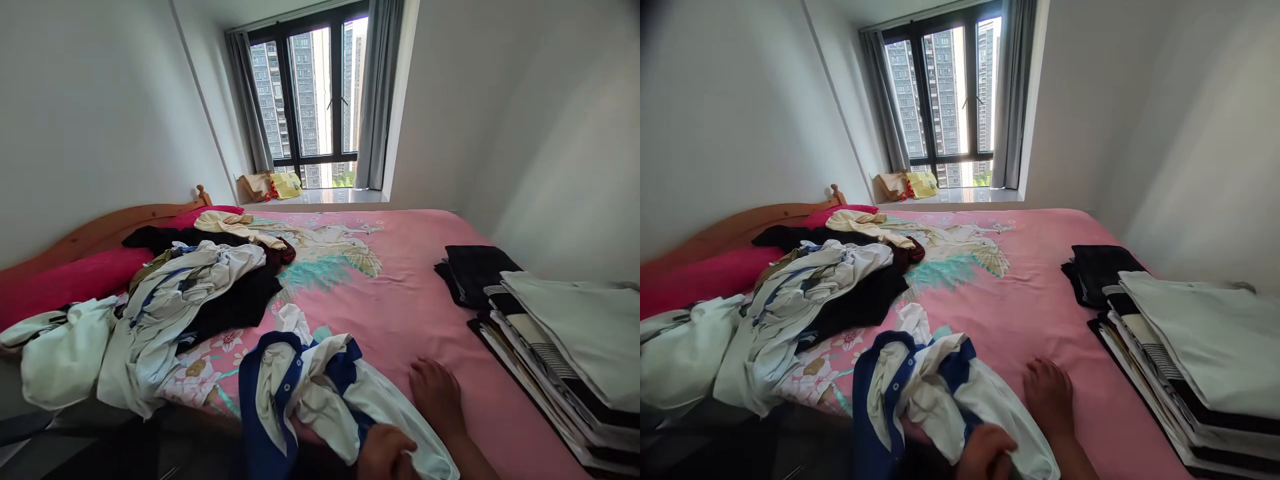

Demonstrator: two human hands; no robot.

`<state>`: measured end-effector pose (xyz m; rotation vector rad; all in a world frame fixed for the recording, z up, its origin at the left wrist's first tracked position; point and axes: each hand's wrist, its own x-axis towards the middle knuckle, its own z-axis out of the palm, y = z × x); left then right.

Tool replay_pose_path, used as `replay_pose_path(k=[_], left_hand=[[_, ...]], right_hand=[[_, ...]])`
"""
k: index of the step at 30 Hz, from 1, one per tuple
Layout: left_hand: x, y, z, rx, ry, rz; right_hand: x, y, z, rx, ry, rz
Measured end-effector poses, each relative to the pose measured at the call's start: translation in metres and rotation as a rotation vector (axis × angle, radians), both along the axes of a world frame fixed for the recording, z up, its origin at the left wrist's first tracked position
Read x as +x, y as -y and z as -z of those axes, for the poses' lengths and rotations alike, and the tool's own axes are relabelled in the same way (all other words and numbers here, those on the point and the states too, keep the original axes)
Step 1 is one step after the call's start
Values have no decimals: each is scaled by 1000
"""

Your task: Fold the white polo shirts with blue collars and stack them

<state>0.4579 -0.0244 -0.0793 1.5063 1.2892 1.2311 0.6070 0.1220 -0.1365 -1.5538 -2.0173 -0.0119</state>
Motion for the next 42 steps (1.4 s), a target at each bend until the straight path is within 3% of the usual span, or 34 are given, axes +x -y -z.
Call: replay_pose_path(k=[4, 6, 8, 10, 13, 15, 18, 20, 23, 27, 31, 34, 36, 39, 42], left_hand=[[-58, -17, -37, 166, -243, -414], [-85, -35, -49, 171, -337, -500], [-106, -52, -52, 100, -382, -569], [-120, -64, -47, -42, -386, -603], [-133, -69, -38, -195, -332, -573], [-136, -62, -37, -206, -292, -542], [-138, -44, -42, -195, -164, -540], [-137, -31, -49, -173, -13, -559], [-135, -14, -68, -89, 159, -543], [-134, 1, -109, -4, 194, -439], [-135, 14, -153, -191, 209, -203], [-142, 21, -170, -354, -12, 80], [-149, 15, -176, -388, -177, 156], [-162, -18, -199, -220, -294, 0], [-169, -65, -257, 185, -488, -345]], right_hand=[[-5, 4, -20, -116, -22, -9], [-11, 13, -32, -277, -51, 11], [-18, 30, -40, -443, -86, -29], [-22, 56, -43, -505, -139, -141], [-19, 96, -38, -448, -354, -222], [-11, 116, -36, -479, -605, -193], [7, 131, -38, -643, -1034, -142], [18, 135, -44, -725, -1260, -119], [29, 140, -60, -811, -1442, -111], [38, 144, -99, -811, -1394, -142], [50, 142, -149, -678, -1195, -134], [62, 133, -179, -598, -1084, -136], [68, 117, -195, -512, -969, -122], [67, 75, -227, -346, -731, -153], [55, 29, -284, -109, -613, -189]])
